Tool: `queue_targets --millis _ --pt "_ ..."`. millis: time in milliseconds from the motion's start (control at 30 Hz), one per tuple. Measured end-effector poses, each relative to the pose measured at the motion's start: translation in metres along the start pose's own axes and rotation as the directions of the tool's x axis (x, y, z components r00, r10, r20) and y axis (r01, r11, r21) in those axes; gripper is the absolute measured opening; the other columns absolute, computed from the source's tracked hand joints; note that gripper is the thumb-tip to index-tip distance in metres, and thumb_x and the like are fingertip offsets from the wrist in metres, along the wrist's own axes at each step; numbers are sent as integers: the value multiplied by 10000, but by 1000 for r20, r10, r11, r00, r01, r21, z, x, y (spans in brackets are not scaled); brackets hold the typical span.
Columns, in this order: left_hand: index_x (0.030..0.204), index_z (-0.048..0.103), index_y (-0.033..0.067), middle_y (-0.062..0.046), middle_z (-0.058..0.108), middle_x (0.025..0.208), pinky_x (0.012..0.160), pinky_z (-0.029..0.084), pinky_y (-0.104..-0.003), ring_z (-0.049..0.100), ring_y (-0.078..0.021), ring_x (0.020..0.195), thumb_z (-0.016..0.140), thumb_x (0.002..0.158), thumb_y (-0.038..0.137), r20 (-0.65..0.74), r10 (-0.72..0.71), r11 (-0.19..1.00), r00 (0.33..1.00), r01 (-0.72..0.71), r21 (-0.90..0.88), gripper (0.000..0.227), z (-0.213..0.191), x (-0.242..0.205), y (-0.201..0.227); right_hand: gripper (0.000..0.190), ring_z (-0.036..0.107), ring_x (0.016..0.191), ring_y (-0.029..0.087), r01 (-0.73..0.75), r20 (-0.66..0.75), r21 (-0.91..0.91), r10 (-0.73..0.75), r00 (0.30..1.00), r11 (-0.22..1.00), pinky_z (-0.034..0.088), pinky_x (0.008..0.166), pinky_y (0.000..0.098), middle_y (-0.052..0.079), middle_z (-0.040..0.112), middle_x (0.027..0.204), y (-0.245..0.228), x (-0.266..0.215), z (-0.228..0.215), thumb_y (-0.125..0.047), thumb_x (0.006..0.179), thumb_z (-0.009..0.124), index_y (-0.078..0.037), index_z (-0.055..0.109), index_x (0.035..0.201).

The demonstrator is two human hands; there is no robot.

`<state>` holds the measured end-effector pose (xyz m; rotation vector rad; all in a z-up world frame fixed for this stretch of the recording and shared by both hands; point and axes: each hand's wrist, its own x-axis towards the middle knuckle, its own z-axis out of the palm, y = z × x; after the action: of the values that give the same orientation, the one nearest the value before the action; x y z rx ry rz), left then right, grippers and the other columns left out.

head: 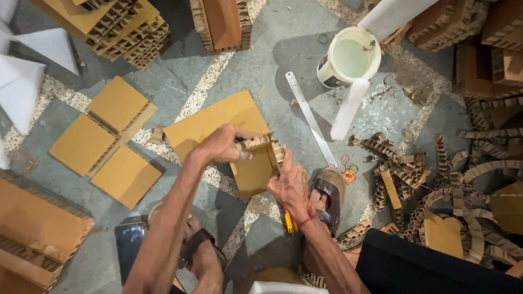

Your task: The person assembles a small cardboard box by applying glue to the edges of a flat sheet and folding the flaps into a cube shape. They then secure the box by wrapping a rubber band around it.

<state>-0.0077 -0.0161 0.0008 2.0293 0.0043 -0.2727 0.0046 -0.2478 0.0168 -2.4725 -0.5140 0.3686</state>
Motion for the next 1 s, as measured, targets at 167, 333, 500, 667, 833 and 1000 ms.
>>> queue_targets --millis 167,333,500,667,833,1000 --pt "1258 732 225 -88 780 1158 886 568 -336 747 -225 997 822 672 113 -5 -97 995 995 97 -26 603 15 -11 10 427 638 656 524 -14 -7 -9 14 1000 1000 496 599 609 299 651 694 0 -2 2 -90 784 660 9 492 1164" --pt "1277 723 187 -99 779 1164 905 576 -326 761 -212 1023 796 702 102 -14 -85 991 996 83 -101 586 19 -13 15 460 640 648 521 8 -19 -37 -8 1000 999 506 615 602 302 650 691 5 0 6 -68 756 642 12 490 1183" --pt "1285 722 170 -106 789 1141 858 582 -329 762 -190 977 757 692 66 -31 -110 987 993 105 -121 604 22 -16 22 490 649 656 515 -10 -9 -34 10 1000 999 508 607 592 297 656 700 8 -2 7 -78 758 649 13 490 1213" --pt "1303 708 198 -102 806 1062 830 579 -318 744 -160 902 723 685 50 13 -174 977 985 175 -126 635 19 -15 34 651 651 641 513 -29 34 -40 31 999 999 499 612 590 301 658 684 5 -1 1 -88 745 679 39 442 1338" --pt "1306 727 217 -135 802 984 759 560 -373 710 -239 793 759 722 94 29 -281 959 959 282 -18 598 17 -14 46 562 660 628 491 -37 76 6 36 996 999 518 603 572 291 656 678 4 0 -2 -146 766 722 33 462 1231" --pt "1218 751 124 -109 804 1000 810 570 -331 746 -171 865 865 783 267 -81 -235 972 969 232 -43 472 29 -7 52 537 672 673 493 13 37 -1 -13 999 1000 532 612 566 285 671 712 6 -2 -3 -82 736 711 38 479 1205"
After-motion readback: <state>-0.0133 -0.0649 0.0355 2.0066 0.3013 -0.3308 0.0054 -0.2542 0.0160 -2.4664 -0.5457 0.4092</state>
